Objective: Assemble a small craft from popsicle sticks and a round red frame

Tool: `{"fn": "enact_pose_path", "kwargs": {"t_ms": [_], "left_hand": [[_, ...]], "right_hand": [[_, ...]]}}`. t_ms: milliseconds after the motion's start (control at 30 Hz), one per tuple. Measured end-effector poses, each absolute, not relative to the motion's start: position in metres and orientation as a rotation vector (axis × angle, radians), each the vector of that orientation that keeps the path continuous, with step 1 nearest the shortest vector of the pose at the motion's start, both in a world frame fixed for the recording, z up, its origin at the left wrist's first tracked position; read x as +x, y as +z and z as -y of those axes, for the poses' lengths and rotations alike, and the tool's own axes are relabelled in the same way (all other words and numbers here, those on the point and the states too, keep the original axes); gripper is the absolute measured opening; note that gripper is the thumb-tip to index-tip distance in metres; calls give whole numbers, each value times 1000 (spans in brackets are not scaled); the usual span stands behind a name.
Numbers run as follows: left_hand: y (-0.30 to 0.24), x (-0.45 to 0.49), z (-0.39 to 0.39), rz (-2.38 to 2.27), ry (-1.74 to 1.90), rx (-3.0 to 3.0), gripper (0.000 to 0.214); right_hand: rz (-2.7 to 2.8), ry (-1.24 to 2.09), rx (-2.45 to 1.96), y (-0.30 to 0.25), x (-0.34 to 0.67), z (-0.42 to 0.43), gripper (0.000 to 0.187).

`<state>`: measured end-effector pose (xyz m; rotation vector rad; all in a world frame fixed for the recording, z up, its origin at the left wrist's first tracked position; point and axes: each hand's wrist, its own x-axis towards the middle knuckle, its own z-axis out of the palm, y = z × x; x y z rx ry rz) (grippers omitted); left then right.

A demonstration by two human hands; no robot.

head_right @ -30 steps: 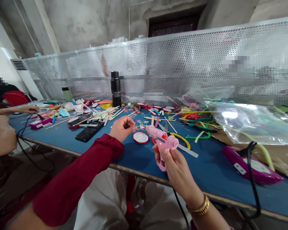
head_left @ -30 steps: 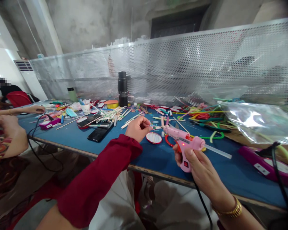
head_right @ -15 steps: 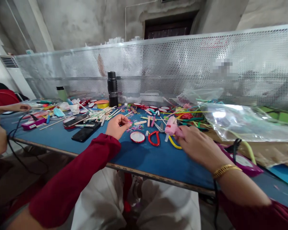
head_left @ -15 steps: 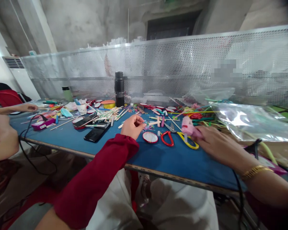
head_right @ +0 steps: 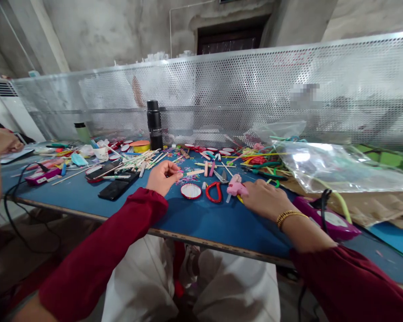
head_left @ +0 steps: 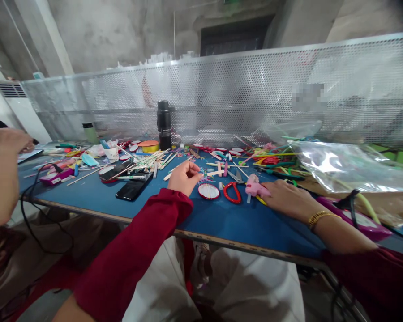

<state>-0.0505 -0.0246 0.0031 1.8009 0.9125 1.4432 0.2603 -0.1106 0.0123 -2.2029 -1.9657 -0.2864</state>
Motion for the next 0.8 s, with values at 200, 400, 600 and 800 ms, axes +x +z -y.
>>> {"fn": "enact_pose_path", "kwargs": {"t_ms": [200, 400, 600, 800], "left_hand": [[9, -48, 28, -862, 1394, 1657, 20], [17, -48, 34, -828, 1252, 1623, 25], [19, -47, 38, -818, 1208, 1696, 30], [21, -54, 31, -823, 1250, 1771, 29]], "right_hand": [[1874, -544, -1954, 24, 235, 124, 41], [1935, -649, -1376, 34, 184, 136, 29], [2078, -699, -1278, 46, 147, 123, 25], [2021, -691, -1328, 58, 146, 111, 27]]}}
